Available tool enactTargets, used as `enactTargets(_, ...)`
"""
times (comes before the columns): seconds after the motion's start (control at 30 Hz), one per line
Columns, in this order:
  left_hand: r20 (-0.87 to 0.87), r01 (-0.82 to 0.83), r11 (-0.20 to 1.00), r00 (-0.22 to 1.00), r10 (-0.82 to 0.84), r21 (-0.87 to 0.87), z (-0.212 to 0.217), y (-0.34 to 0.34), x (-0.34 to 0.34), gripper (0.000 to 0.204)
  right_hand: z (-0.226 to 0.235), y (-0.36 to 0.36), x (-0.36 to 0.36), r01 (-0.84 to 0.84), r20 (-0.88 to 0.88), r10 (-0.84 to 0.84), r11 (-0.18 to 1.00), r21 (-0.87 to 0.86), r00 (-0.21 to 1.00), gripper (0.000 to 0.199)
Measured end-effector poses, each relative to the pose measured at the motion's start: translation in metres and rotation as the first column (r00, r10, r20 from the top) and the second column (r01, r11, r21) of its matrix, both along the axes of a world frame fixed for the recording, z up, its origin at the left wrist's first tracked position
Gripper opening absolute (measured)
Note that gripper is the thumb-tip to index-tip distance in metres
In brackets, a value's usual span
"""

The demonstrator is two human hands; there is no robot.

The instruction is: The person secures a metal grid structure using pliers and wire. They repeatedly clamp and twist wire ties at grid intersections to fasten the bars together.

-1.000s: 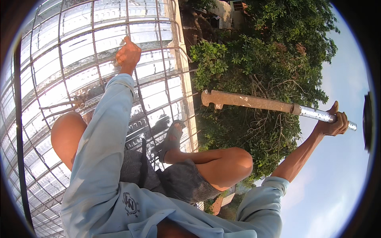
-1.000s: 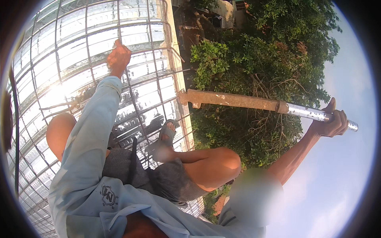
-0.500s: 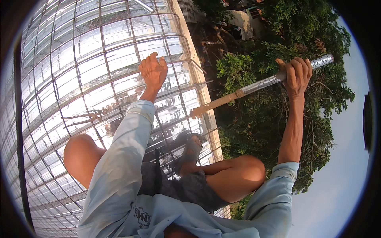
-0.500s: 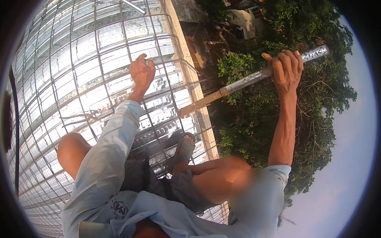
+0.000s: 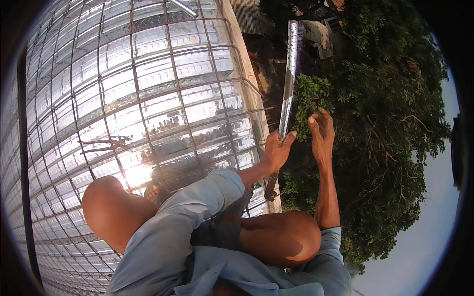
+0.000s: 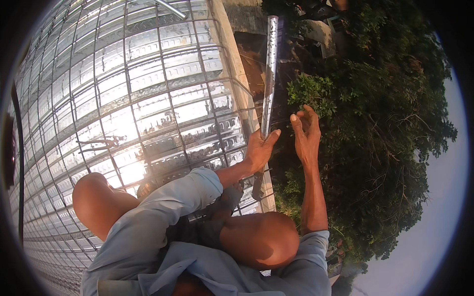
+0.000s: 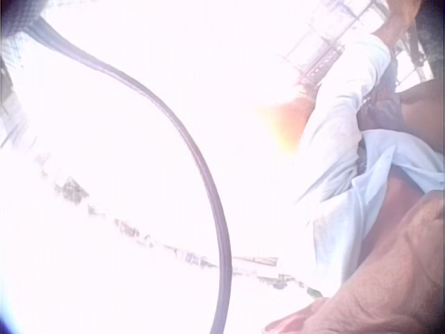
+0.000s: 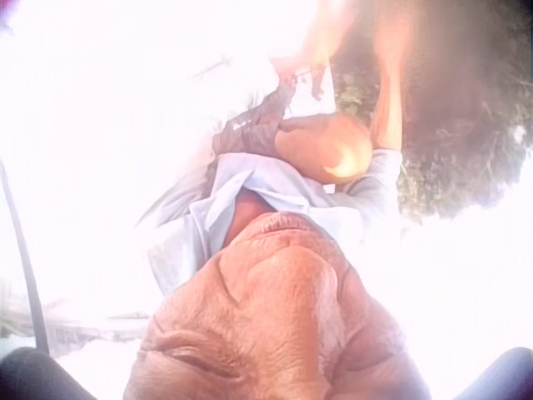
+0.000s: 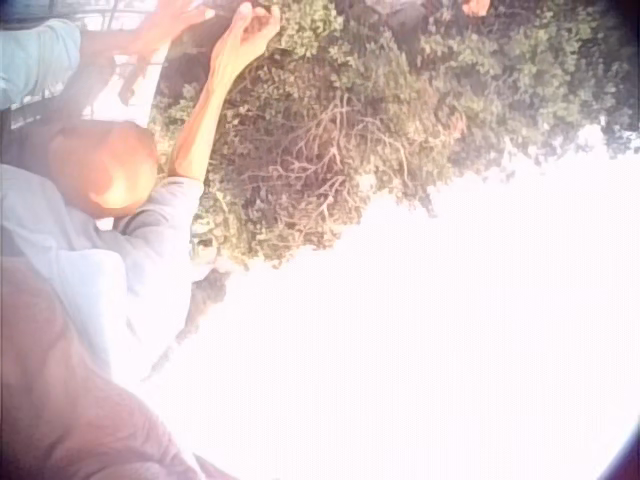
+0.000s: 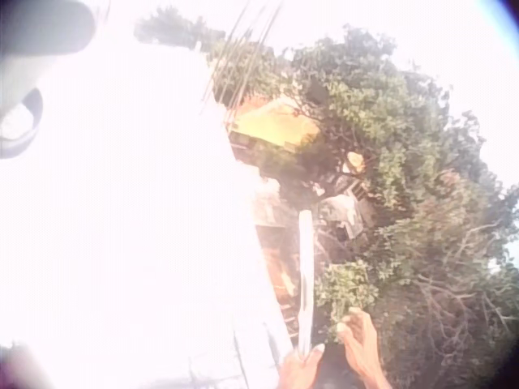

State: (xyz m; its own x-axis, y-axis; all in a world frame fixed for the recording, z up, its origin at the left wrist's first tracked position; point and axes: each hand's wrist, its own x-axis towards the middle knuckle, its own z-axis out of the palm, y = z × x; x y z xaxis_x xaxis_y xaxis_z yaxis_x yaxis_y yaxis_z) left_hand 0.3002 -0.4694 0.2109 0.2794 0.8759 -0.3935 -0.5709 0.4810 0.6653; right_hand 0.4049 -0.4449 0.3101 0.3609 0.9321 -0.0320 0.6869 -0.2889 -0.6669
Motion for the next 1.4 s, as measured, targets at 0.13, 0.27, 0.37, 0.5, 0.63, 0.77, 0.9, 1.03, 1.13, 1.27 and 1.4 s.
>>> enactTargets(0.13, 0.136, 0.019, 0.989, 0.991, 0.001, -0.146, -0.031, -0.017, 0.035, 0.036, -0.086, -0.151, 0.026, -0.166, -0.441, -0.069, 0.866, -0.472, 0.895, 0.064)
enactTargets(0.27, -0.031, 0.348, 0.928, 0.934, -0.355, -0.130, -0.050, -0.041, 0.053, 0.047, -0.111, -0.211, 0.039, 0.136, -0.207, -0.302, 0.810, -0.570, 0.930, 0.063)
enactTargets(0.37, -0.001, 0.610, 0.788, 0.791, -0.612, -0.084, -0.066, -0.049, 0.072, 0.063, -0.114, -0.238, 0.089, 0.246, 0.151, -0.194, 0.766, -0.594, 0.969, 0.068)
enactTargets(0.5, 0.110, 0.751, 0.655, 0.661, -0.743, -0.085, -0.086, -0.052, 0.096, 0.058, -0.097, -0.257, 0.146, 0.270, 0.463, 0.054, 0.749, -0.605, 0.885, 0.073)
enactTargets(0.63, 0.152, 0.790, 0.601, 0.613, -0.775, -0.119, -0.107, -0.052, 0.107, 0.065, -0.085, -0.254, 0.179, 0.230, 0.497, 0.202, 0.701, -0.675, 0.844, 0.066)
enactTargets(0.77, 0.236, 0.803, 0.588, 0.593, -0.770, -0.100, -0.106, -0.040, 0.118, 0.067, -0.088, -0.259, 0.214, 0.193, 0.564, 0.303, 0.730, -0.656, 0.768, 0.058)
enactTargets(0.9, 0.278, 0.757, 0.642, 0.648, -0.710, -0.125, -0.115, -0.032, 0.131, 0.069, -0.093, -0.234, 0.231, 0.155, 0.583, 0.359, 0.743, -0.651, 0.729, 0.055)
enactTargets(1.03, 0.292, 0.780, 0.620, 0.615, -0.732, -0.087, -0.126, -0.021, 0.141, 0.080, -0.103, -0.212, 0.250, 0.132, 0.579, 0.364, 0.755, -0.642, 0.730, 0.054)
enactTargets(1.13, 0.337, 0.752, 0.646, 0.646, -0.684, -0.132, -0.135, -0.015, 0.150, 0.086, -0.117, -0.193, 0.265, 0.075, 0.567, 0.361, 0.793, -0.604, 0.741, 0.054)
enactTargets(1.27, 0.327, 0.696, 0.680, 0.713, -0.620, -0.230, -0.131, -0.003, 0.152, 0.088, -0.150, -0.174, 0.282, 0.036, 0.559, 0.344, 0.828, -0.560, 0.755, 0.056)
enactTargets(1.4, 0.279, 0.647, 0.709, 0.762, -0.584, -0.280, -0.138, 0.006, 0.147, 0.083, -0.168, -0.153, 0.277, 0.005, 0.522, 0.337, 0.836, -0.548, 0.784, 0.057)
